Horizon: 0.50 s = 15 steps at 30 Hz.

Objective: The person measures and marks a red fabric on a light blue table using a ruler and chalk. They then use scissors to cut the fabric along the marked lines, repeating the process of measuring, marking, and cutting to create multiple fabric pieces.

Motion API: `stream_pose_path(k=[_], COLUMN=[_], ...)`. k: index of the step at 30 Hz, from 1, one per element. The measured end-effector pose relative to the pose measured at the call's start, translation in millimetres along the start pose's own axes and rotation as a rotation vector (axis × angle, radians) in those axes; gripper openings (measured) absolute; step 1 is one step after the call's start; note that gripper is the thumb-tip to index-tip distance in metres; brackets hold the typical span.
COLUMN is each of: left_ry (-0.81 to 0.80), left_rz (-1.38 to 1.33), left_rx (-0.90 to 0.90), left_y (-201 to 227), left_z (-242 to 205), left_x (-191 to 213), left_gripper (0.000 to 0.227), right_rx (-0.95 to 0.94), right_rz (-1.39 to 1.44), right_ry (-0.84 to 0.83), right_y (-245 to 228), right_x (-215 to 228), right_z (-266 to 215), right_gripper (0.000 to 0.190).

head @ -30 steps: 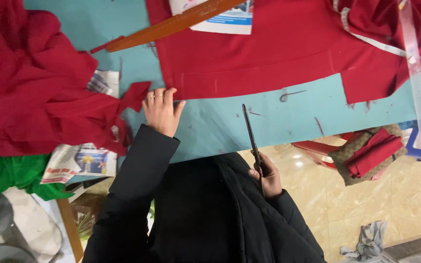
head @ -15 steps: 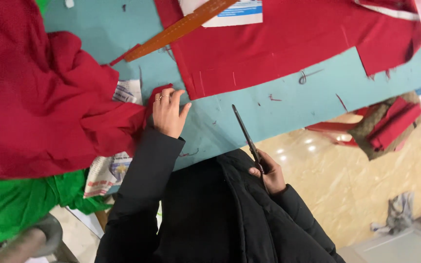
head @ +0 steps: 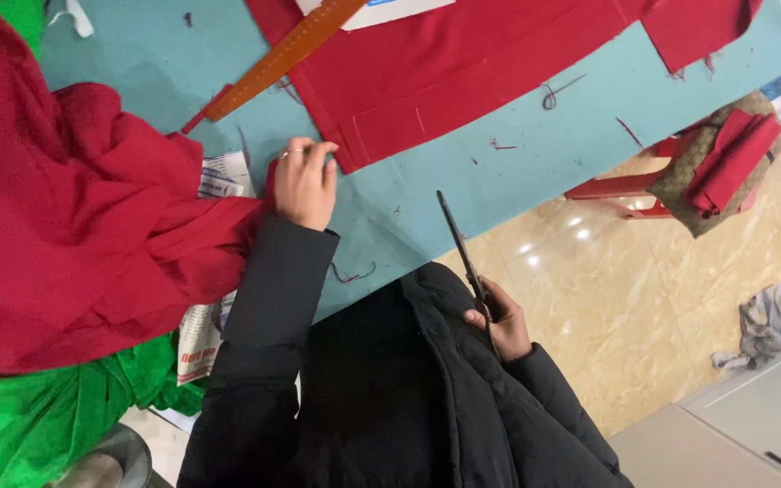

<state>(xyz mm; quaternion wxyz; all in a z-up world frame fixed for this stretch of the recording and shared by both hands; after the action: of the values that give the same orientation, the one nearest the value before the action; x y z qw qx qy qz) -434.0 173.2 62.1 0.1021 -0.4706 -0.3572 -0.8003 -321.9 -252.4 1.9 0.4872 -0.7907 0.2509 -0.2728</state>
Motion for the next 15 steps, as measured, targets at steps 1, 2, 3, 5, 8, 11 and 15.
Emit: stream_pose_path(k=[1, 2, 3, 5, 8, 11, 15], left_ry=[0.005, 0.051, 0.098, 0.123, 0.117, 0.062, -0.1], left_rz=[0.005, 0.016, 0.027, 0.015, -0.021, 0.016, 0.096], left_rx=[0.008, 0.022, 0.035, 0.084, 0.133, 0.103, 0.104], left_y=[-1, -2, -4, -2, -4, -7, -5], left_z=[-2, -4, -6, 2, 22, 47, 70], left_x=[-8, -14, -21, -23, -30, -39, -56], left_gripper=[0.021, 0.026, 0.033, 0.043, 0.051, 0.037, 0.02], right_rx=[0.002, 0.014, 0.025, 0.05, 0.11, 0.107, 0.085], right_rz=[-0.003, 0.012, 0.027, 0.031, 0.043, 0.067, 0.042], right_ry=[-0.01, -0.007, -0.004, -0.023, -0.062, -0.136, -0.208], right_y=[-2, -3, -5, -12, -23, -41, -56], right_x=[-2, -3, -4, -7, -10, -13, -14], right_z=[-2, -3, -4, 0, 5, 8, 13], right_gripper=[0.071, 0.07, 0.069, 0.068, 0.066, 0.067, 0.066])
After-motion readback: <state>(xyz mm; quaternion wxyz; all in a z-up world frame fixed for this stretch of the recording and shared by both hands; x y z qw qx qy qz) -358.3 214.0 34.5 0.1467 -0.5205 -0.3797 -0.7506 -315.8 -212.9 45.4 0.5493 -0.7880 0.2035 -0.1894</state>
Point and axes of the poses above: each hand's wrist, its own z-axis towards the middle knuckle, its own x-axis out of the back of the hand, y = z × x, the point moved 5 cm from there along z, towards the middle knuckle
